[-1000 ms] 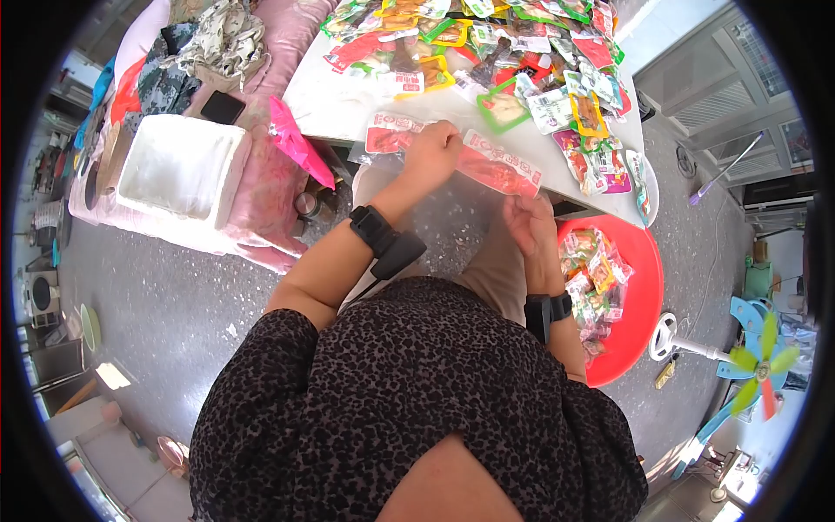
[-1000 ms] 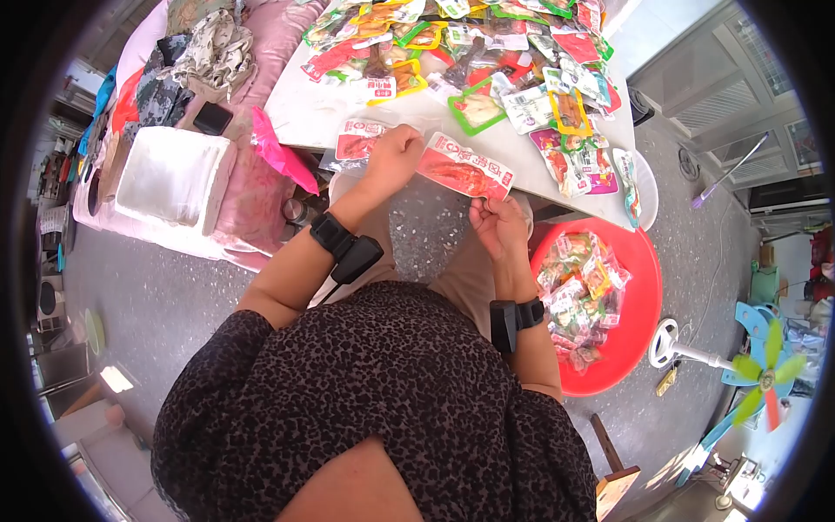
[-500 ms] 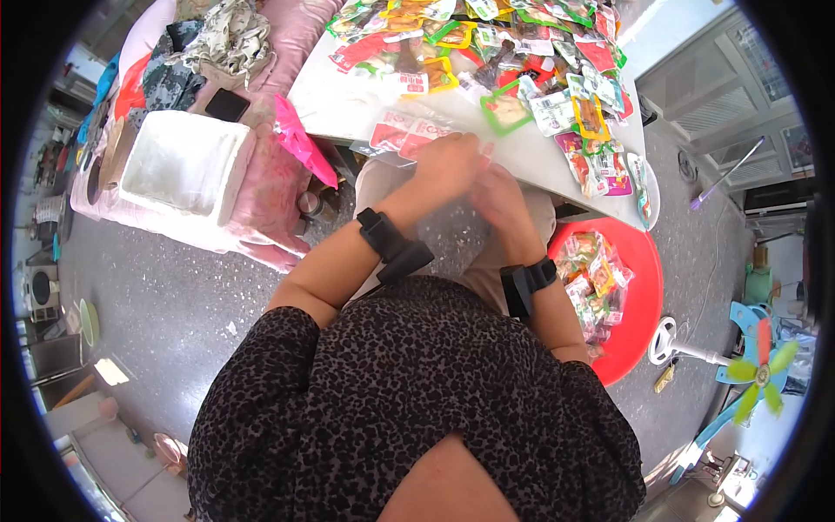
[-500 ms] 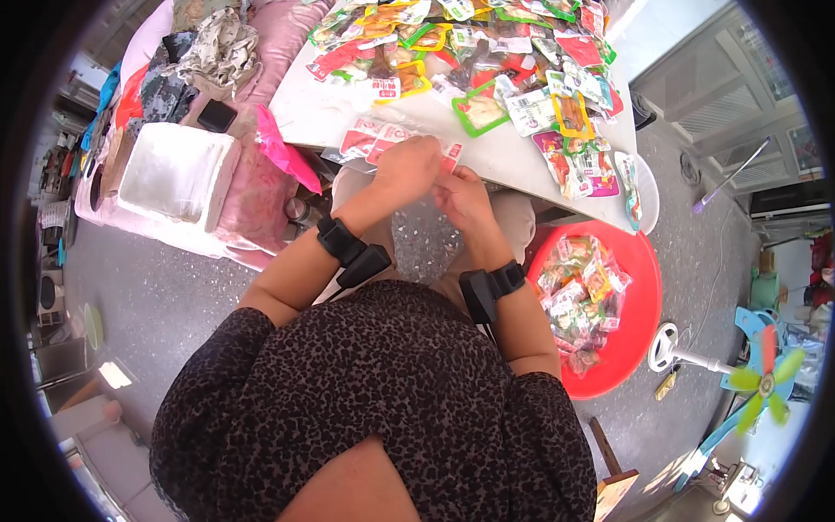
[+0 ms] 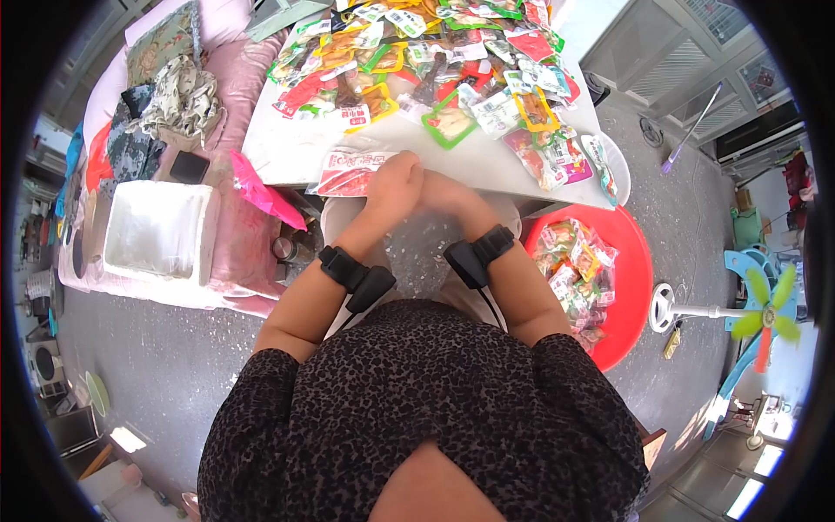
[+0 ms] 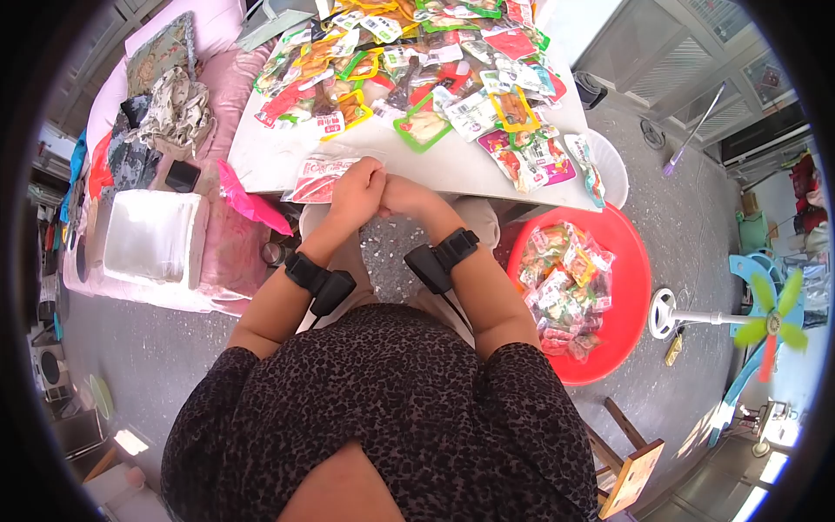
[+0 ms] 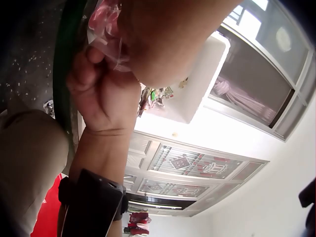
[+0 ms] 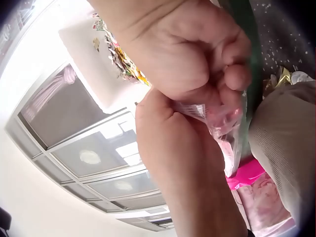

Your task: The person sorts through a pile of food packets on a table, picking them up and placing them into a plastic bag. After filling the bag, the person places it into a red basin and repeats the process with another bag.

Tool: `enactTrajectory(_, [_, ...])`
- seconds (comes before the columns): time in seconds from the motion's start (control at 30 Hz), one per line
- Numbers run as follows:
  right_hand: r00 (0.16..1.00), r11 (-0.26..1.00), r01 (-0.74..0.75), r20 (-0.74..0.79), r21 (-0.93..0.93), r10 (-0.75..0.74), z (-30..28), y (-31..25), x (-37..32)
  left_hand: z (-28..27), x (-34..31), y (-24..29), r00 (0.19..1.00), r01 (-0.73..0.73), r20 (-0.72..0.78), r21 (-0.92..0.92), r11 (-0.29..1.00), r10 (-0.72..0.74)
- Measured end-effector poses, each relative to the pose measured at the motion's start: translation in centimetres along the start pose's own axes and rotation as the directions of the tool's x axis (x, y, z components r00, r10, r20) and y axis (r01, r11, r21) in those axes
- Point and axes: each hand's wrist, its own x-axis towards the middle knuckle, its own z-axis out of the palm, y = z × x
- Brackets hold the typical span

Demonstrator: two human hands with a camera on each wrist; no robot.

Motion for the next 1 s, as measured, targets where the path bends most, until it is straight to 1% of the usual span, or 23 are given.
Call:
enactTrajectory(0.03, [0.997, 0.996, -0.048, 0.056, -0.074, 0.052, -0.7, -0.4, -0.1, 0.0, 0.4, 0.0, 0.999, -0.023, -0.025, -0.013, 1.000, 0.023])
enactTrajectory(0.07, [0.997, 0.997, -0.058, 0.045, -0.044, 0.060, -1.2, -0.1, -0.1, 0.0, 0.5, 0.1, 0.999, 0.043, -0.030, -0.057, 0.997, -0.044])
enactTrajectory(0.13, [0.997, 0.997, -0.074, 0.028, 0.017, 0.074, -2.0, 0.4, -0.1, 0.4, 0.7, -0.7, 0.999, -0.009, -0.035, -0.092, 0.996, 0.006])
enactTrajectory(0.17, [0.997, 0.991, -0.069, -0.016, 0.115, 0.072, -2.9, 0.5, -0.5, 0.7, 0.9, -1.2, 0.999, -0.035, -0.039, -0.109, 0.993, 0.031])
enactTrajectory(0.23, [0.992, 0.952, -0.044, -0.099, 0.302, 0.077, -5.2, -0.2, -2.9, 1.4, 1.0, -2.2, 0.989, -0.139, -0.052, -0.035, 0.990, 0.137])
enactTrajectory(0.3, [0.976, 0.953, 0.012, -0.212, 0.304, 0.055, -8.3, 0.2, -3.7, 1.9, 1.3, -2.7, 0.975, -0.211, -0.070, 0.016, 0.977, 0.212])
enactTrajectory(0.37, [0.893, 0.949, 0.017, -0.431, 0.314, 0.126, -11.8, 0.2, -3.8, 2.1, 1.6, -2.8, 0.963, -0.252, -0.090, 0.037, 0.967, 0.254])
enactTrajectory(0.4, [0.819, 0.954, 0.109, -0.570, 0.277, 0.072, -13.2, -0.1, -4.0, 2.2, 1.7, -2.8, 0.959, -0.265, -0.100, 0.033, 0.964, 0.267])
enactTrajectory(0.43, [0.721, 0.954, 0.195, -0.693, 0.228, 0.018, -14.7, -0.3, -4.0, 2.3, 1.8, -2.7, 0.954, -0.277, -0.109, 0.028, 0.960, 0.278])
enactTrajectory(0.47, [0.588, 0.966, 0.217, -0.809, 0.142, -0.013, -16.8, 0.6, -3.0, 2.4, 1.8, -2.7, 0.950, -0.288, -0.116, 0.023, 0.957, 0.289])
enactTrajectory(0.5, [0.437, 0.973, 0.224, -0.898, 0.054, -0.051, -19.0, 1.9, -1.7, 2.4, 1.8, -2.7, 0.951, -0.289, -0.108, 0.027, 0.957, 0.290])
enactTrajectory(0.57, [0.452, 0.961, 0.230, -0.891, 0.157, 0.037, -23.2, 3.1, -0.6, 2.5, 1.8, -2.8, 0.952, -0.291, -0.091, 0.035, 0.956, 0.293])
enactTrajectory(0.6, [0.459, 0.950, 0.232, -0.885, 0.208, 0.082, -24.3, 2.8, -0.2, 2.5, 1.8, -2.9, 0.950, -0.296, -0.096, 0.032, 0.955, 0.298])
enactTrajectory(0.7, [0.286, 0.875, 0.348, -0.927, 0.336, 0.242, -25.8, 2.6, 1.9, 2.7, 1.9, -3.0, 0.947, -0.304, -0.096, 0.024, 0.952, 0.305])
enactTrajectory(0.73, [0.304, 0.945, 0.221, -0.937, 0.243, 0.171, -26.2, 2.5, 2.2, 2.7, 1.9, -3.0, 0.949, -0.303, -0.087, 0.024, 0.953, 0.304])
enactTrajectory(0.77, [0.331, 0.986, 0.092, -0.938, 0.138, 0.101, -26.6, 2.4, 2.4, 2.6, 1.9, -2.9, 0.950, -0.302, -0.078, 0.026, 0.953, 0.303])
enactTrajectory(0.8, [0.367, 0.999, -0.034, -0.930, 0.024, 0.035, -26.9, 2.3, 2.8, 2.5, 2.0, -2.9, 0.948, -0.306, -0.078, 0.033, 0.951, 0.308])
enactTrajectory(0.83, [0.339, 0.958, -0.228, -0.936, -0.177, -0.092, -26.9, 2.5, 3.3, 2.5, 2.0, -2.8, 0.947, -0.310, -0.077, 0.039, 0.950, 0.312])
enactTrajectory(0.87, [0.336, 0.839, -0.413, -0.915, -0.355, -0.222, -26.9, 2.9, 3.8, 2.5, 2.0, -2.8, 0.946, -0.313, -0.077, 0.044, 0.949, 0.316])
enactTrajectory(0.9, [0.357, 0.652, -0.575, -0.868, -0.495, -0.344, -26.9, 3.1, 4.1, 2.5, 2.0, -2.9, 0.945, -0.316, -0.075, 0.049, 0.947, 0.319])
enactTrajectory(1.0, [0.389, 0.592, -0.612, -0.851, -0.525, -0.353, -27.2, 3.3, 4.8, 2.9, 2.0, -3.4, 0.942, -0.327, -0.067, 0.053, 0.944, 0.330])
